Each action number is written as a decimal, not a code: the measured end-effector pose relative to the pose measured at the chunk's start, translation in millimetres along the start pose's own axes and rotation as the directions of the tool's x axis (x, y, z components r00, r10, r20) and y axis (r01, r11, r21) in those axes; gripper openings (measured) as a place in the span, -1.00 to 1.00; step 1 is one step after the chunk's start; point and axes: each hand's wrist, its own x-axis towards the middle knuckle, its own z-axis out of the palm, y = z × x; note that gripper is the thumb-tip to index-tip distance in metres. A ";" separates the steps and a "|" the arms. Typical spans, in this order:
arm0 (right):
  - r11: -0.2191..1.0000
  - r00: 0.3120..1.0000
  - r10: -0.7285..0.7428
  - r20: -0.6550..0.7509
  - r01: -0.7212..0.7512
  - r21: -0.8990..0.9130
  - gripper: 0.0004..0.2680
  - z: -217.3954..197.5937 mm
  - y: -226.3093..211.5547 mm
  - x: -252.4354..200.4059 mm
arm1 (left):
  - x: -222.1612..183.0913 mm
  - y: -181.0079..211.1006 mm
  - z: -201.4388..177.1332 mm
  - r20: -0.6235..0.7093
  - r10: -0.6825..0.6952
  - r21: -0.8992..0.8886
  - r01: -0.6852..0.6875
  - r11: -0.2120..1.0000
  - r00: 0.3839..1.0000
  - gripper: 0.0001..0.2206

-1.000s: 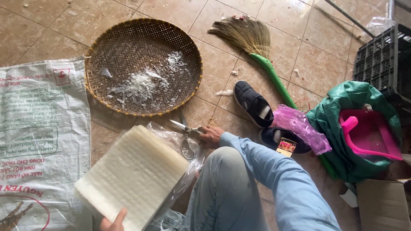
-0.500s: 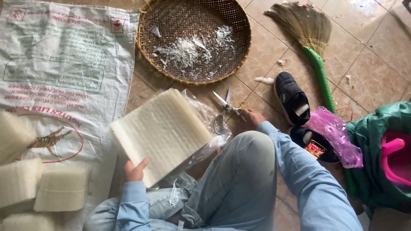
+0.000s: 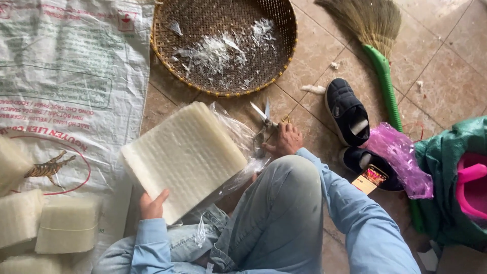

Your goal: Cutting through thick stacks of thin translucent sheets using a pair of scissors while sitting on the floor.

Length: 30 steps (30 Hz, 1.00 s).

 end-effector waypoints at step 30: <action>0.576 0.912 -0.279 0.302 -0.092 0.813 -0.66 -185.1 -12.3 -227.7 | 21.0 -15.9 -11.6 0.047 -0.089 -0.045 0.091 0.995 0.995 -0.33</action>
